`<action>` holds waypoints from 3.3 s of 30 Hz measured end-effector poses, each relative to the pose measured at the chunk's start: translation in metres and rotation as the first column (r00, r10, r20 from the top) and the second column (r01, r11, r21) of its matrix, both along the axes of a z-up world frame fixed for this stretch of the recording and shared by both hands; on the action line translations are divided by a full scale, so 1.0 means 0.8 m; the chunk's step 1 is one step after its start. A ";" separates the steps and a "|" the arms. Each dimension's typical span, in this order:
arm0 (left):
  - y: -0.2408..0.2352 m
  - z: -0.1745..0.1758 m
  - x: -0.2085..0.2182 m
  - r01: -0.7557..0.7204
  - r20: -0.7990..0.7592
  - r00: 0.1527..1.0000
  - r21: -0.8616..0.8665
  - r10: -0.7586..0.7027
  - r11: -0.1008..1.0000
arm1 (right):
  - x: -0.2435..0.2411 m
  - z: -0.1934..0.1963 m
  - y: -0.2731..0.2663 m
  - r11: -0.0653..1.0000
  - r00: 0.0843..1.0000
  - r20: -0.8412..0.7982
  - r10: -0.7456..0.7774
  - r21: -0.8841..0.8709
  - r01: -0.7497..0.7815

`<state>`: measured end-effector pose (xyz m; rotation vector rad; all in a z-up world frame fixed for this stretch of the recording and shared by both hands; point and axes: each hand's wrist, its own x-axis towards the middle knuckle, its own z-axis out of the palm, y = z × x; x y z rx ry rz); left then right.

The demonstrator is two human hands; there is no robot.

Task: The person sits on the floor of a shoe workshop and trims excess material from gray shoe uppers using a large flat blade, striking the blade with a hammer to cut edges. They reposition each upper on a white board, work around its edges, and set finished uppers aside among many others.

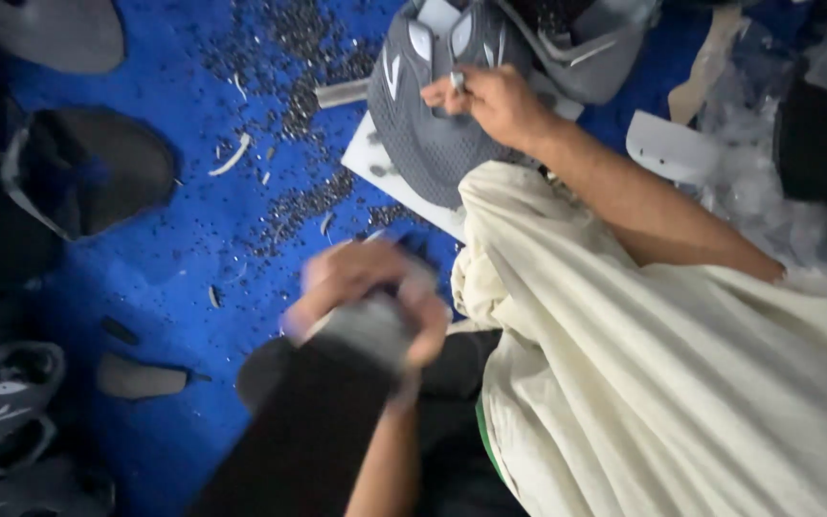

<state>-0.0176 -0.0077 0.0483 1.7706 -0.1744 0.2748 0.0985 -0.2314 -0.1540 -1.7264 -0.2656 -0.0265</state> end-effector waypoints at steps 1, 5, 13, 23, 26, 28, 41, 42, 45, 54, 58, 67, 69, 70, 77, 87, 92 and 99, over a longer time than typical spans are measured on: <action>0.001 -0.052 0.003 0.012 -0.030 1.000 0.222 -0.005 0.975 | -0.002 0.006 -0.002 0.999 0.999 0.003 0.032 -0.037 -0.032; 0.005 -0.140 -0.011 0.270 -0.498 0.865 0.561 0.059 0.783 | -0.013 -0.012 -0.004 0.954 0.945 0.310 0.106 -0.301 -0.008; 0.022 0.003 -0.005 -0.026 -0.330 0.932 0.352 0.150 0.936 | 0.042 -0.018 -0.014 0.909 0.929 -0.369 0.010 0.390 0.145; -0.008 -0.074 0.015 0.040 -0.012 0.999 0.122 -0.038 0.992 | 0.016 -0.032 -0.015 0.997 1.000 -0.002 -0.020 0.070 0.020; -0.009 -0.125 0.006 0.147 -0.372 0.928 0.438 0.030 0.887 | 0.003 -0.033 -0.007 0.864 0.791 0.586 0.178 -0.478 0.160; -0.010 -0.109 0.001 0.153 -0.424 0.904 0.453 0.062 0.878 | 0.017 -0.046 -0.008 0.953 0.958 0.286 -0.035 -0.279 0.118; -0.019 -0.144 0.036 0.158 -0.295 0.953 0.671 0.065 0.724 | 0.016 -0.012 0.000 0.987 0.964 0.252 -0.081 -0.115 0.113; -0.022 -0.132 0.035 0.162 -0.298 0.953 0.671 0.063 0.724 | 0.031 -0.033 -0.003 0.987 0.965 0.249 -0.083 -0.114 0.115; -0.024 -0.074 0.028 0.071 -0.412 0.906 0.373 0.097 0.925 | 0.048 -0.075 -0.008 0.941 0.914 -0.230 -0.335 -0.123 0.314; -0.024 -0.124 0.044 -0.015 -0.030 0.999 0.175 0.021 0.984 | 0.055 -0.027 -0.007 0.979 0.961 0.192 -0.198 0.078 0.186; -0.013 -0.123 0.021 0.089 -0.341 0.933 0.537 0.119 0.839 | 0.067 -0.067 -0.009 0.959 0.924 0.315 -0.218 -0.108 0.263; -0.020 -0.027 0.073 -0.038 0.138 0.990 0.249 0.003 0.968 | 0.078 -0.035 -0.007 0.949 0.962 0.063 -0.265 0.193 0.249; -0.020 -0.080 0.082 0.028 0.222 0.971 0.282 -0.094 0.959 | 0.074 -0.019 -0.005 0.963 0.935 0.231 -0.267 0.092 0.252; -0.020 -0.108 0.080 0.063 -0.055 0.998 0.436 -0.044 0.898 | 0.073 -0.014 -0.005 0.936 0.873 0.429 -0.230 -0.148 0.320; 0.030 -0.096 -0.018 0.028 -0.429 0.883 0.448 0.188 0.893 | 0.060 -0.024 0.000 0.899 0.988 -0.140 -0.068 0.420 0.122; 0.029 0.070 0.005 -0.175 0.027 0.980 0.579 0.196 0.796 | 0.051 -0.043 0.051 0.915 0.922 -0.355 0.157 0.403 -0.001; 0.032 -0.063 0.005 0.022 -0.104 0.994 0.379 0.019 0.925 | 0.027 -0.023 0.052 1.000 1.000 0.009 -0.006 -0.004 0.006; 0.020 -0.060 0.008 0.004 -0.389 0.908 0.381 0.157 0.924 | 0.052 -0.067 0.049 0.975 0.982 -0.184 -0.036 0.211 0.075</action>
